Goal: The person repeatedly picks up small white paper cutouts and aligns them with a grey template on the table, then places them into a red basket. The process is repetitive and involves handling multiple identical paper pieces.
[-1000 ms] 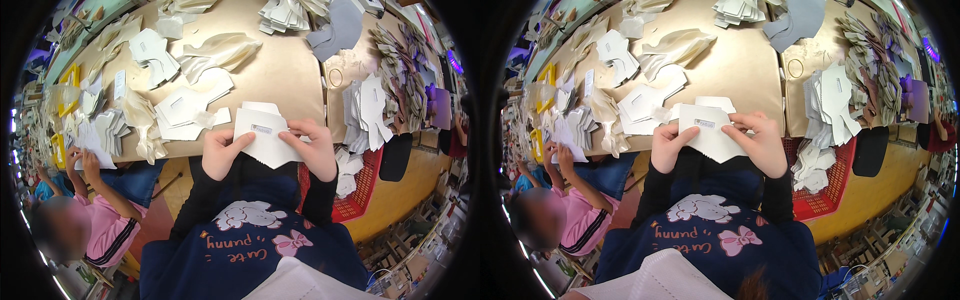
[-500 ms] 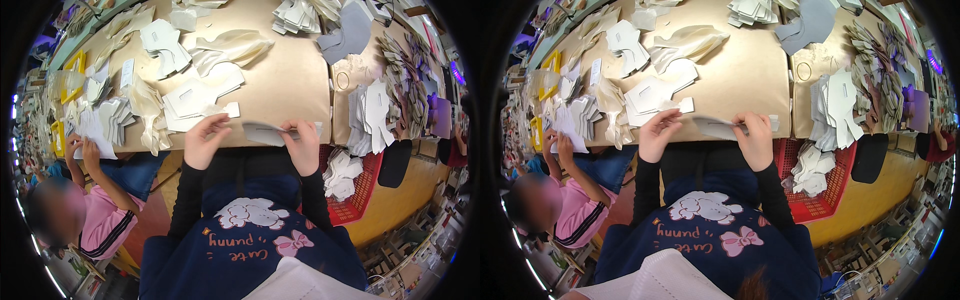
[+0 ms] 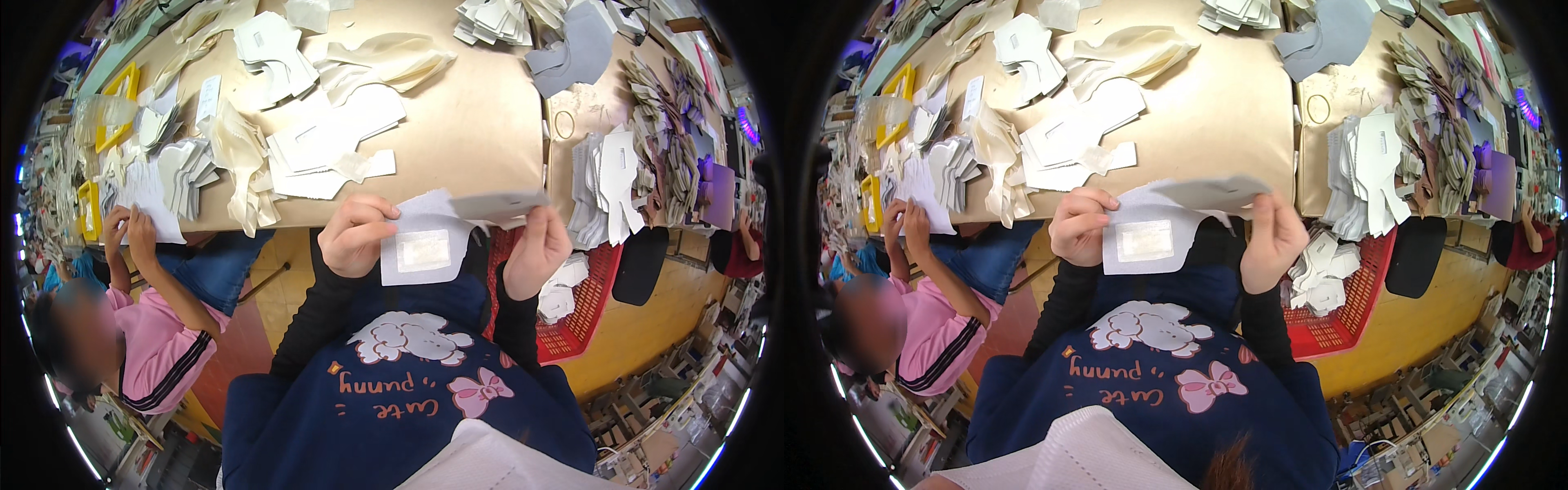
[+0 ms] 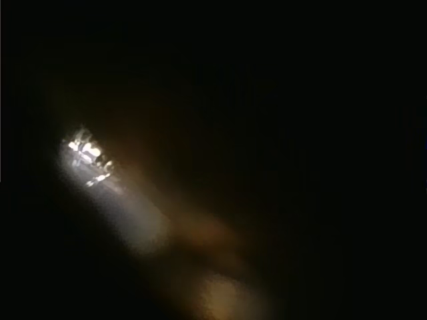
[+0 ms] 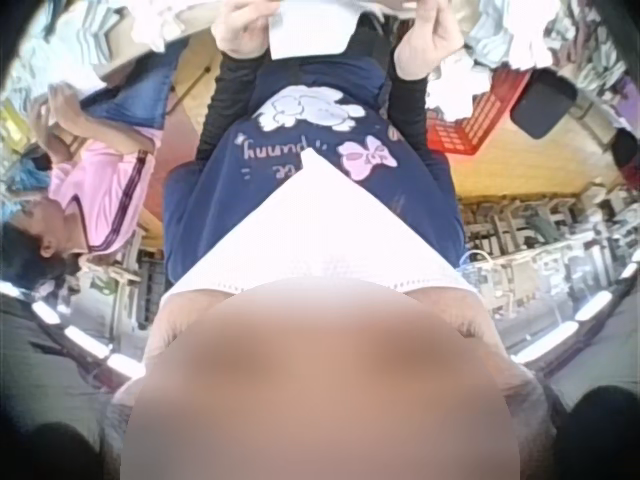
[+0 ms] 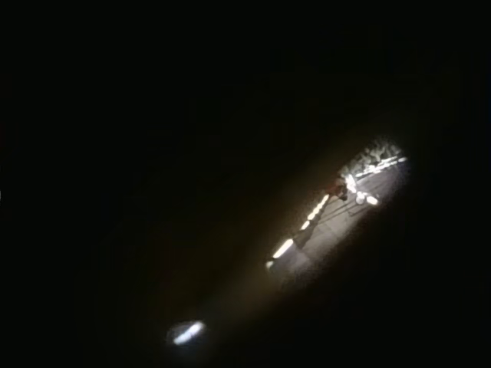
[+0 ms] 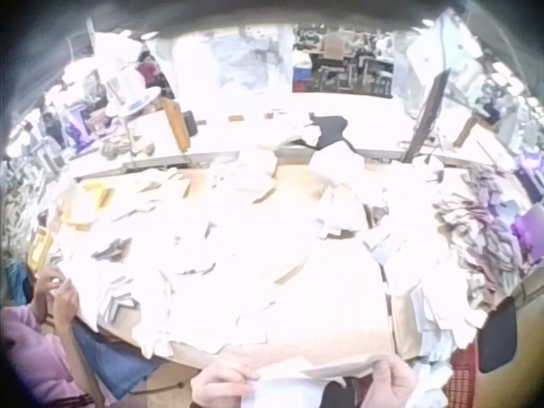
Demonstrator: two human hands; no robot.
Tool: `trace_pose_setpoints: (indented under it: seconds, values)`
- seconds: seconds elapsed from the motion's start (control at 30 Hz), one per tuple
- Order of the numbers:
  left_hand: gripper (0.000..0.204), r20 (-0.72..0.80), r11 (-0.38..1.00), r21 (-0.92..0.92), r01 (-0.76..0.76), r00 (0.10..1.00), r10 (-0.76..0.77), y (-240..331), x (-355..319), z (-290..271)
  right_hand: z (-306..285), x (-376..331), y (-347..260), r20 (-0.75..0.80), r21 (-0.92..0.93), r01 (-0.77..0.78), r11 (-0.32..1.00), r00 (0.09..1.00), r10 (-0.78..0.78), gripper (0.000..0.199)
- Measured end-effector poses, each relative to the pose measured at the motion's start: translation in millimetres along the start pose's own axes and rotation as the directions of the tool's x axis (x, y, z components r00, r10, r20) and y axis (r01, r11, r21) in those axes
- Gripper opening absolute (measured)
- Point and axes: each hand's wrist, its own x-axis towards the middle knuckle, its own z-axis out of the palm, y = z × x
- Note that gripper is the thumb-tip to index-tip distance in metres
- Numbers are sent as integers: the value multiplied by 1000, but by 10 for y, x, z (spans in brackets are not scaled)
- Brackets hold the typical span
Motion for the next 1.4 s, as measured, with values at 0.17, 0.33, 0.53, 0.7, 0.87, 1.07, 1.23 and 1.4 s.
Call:
trace_pose_setpoints:
  seconds: [0.17,0.33,0.53,0.7,0.87,1.07,1.23,1.4]
  values:
    - [29,122,996,79,41,991,-50,33,45,-86,-12,36,53,-193,-194,87,977,973,-125,16]
    - [26,59,918,8,397,916,-397,74,-16,32,72,33,36,615,-226,683,695,653,-442,36]
    - [19,118,819,-19,573,815,-567,59,-66,18,185,-124,93,569,-352,540,765,772,-283,23]
    - [24,281,826,-68,559,806,-522,64,-60,75,82,-3,-12,380,-449,318,835,914,-144,20]
    - [23,130,854,-104,509,858,-496,116,41,163,35,82,-148,384,-458,286,842,918,-102,21]
    - [29,66,763,-235,602,793,-606,66,131,44,-568,373,-313,-95,-524,21,852,992,-83,19]
    - [14,-35,728,363,582,789,-614,-166,148,-480,-1542,1031,-359,-44,-354,-17,935,999,2,62]
    - [53,-77,533,779,331,894,-442,-448,52,-799,-1870,1141,-423,-170,-767,-142,626,985,15,65]
